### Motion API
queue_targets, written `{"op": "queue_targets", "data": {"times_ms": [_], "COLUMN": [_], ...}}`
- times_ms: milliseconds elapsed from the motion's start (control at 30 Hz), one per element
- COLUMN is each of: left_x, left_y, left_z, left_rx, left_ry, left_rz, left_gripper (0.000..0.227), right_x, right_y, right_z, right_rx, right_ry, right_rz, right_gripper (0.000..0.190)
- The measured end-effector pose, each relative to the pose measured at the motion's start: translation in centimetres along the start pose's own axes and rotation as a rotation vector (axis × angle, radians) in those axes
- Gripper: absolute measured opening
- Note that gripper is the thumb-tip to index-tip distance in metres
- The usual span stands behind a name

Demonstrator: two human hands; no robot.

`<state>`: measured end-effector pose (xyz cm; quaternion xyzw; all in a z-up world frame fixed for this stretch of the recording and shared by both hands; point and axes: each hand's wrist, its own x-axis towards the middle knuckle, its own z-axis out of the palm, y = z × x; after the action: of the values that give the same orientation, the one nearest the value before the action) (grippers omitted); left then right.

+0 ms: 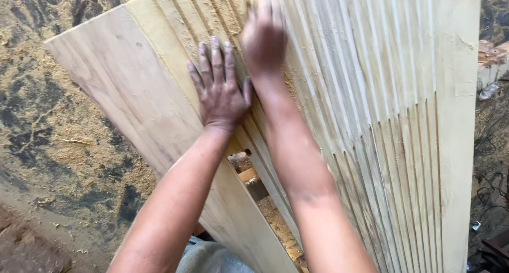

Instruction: The person sands the surface of a large wooden panel using a small sanding block. They move the block back and forth along the grooves and flat areas of the wood to smooth the surface.

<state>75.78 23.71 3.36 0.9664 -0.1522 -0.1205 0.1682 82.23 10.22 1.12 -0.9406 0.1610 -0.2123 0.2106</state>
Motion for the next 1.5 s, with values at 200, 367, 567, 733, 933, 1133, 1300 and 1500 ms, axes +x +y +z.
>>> {"op": "queue_targets", "data": {"times_ms": [200, 367, 567, 733, 933, 1133, 1300, 1500], "left_x": [-0.4, 2.0, 11.3, 12.8, 12.8, 11.8, 12.1, 12.5], "left_y": [0.3, -0.7, -5.6, -5.9, -5.7, -5.6, -5.1, -5.4], "left_z": [0.5, -2.7, -3.2, -1.9, -3.5, -3.5, -3.6, -4.0], "left_rx": [-0.129, -0.148, -0.048, 0.002, -0.018, -0.047, -0.022, -0.036], "left_ry": [0.039, 0.021, 0.196, 0.167, 0.187, 0.175, 0.235, 0.238], "left_rz": [0.031, 0.089, 0.010, -0.016, -0.010, -0.017, -0.007, 0.010], "left_gripper": [0.081, 0.083, 0.083, 0.083, 0.085, 0.084, 0.085, 0.084], "right_x": [0.6, -10.4, -7.8, 6.5, 0.9, -2.8, 8.3, 2.4], "right_y": [0.4, 1.5, 1.7, -1.8, -1.1, -1.3, -3.6, -2.7], "right_z": [-0.2, -11.4, -7.4, 4.3, -2.5, -5.4, 4.1, -2.0], "right_rx": [0.004, -0.227, -0.193, -0.176, -0.065, -0.083, -0.142, -0.140], "right_ry": [-0.096, -0.096, -0.087, -0.065, -0.180, -0.092, -0.084, -0.131], "right_rz": [0.010, 0.024, -0.002, -0.069, 0.022, -0.054, -0.108, -0.180], "right_gripper": [0.021, 0.009, 0.005, 0.009, 0.011, 0.004, 0.009, 0.019]}}
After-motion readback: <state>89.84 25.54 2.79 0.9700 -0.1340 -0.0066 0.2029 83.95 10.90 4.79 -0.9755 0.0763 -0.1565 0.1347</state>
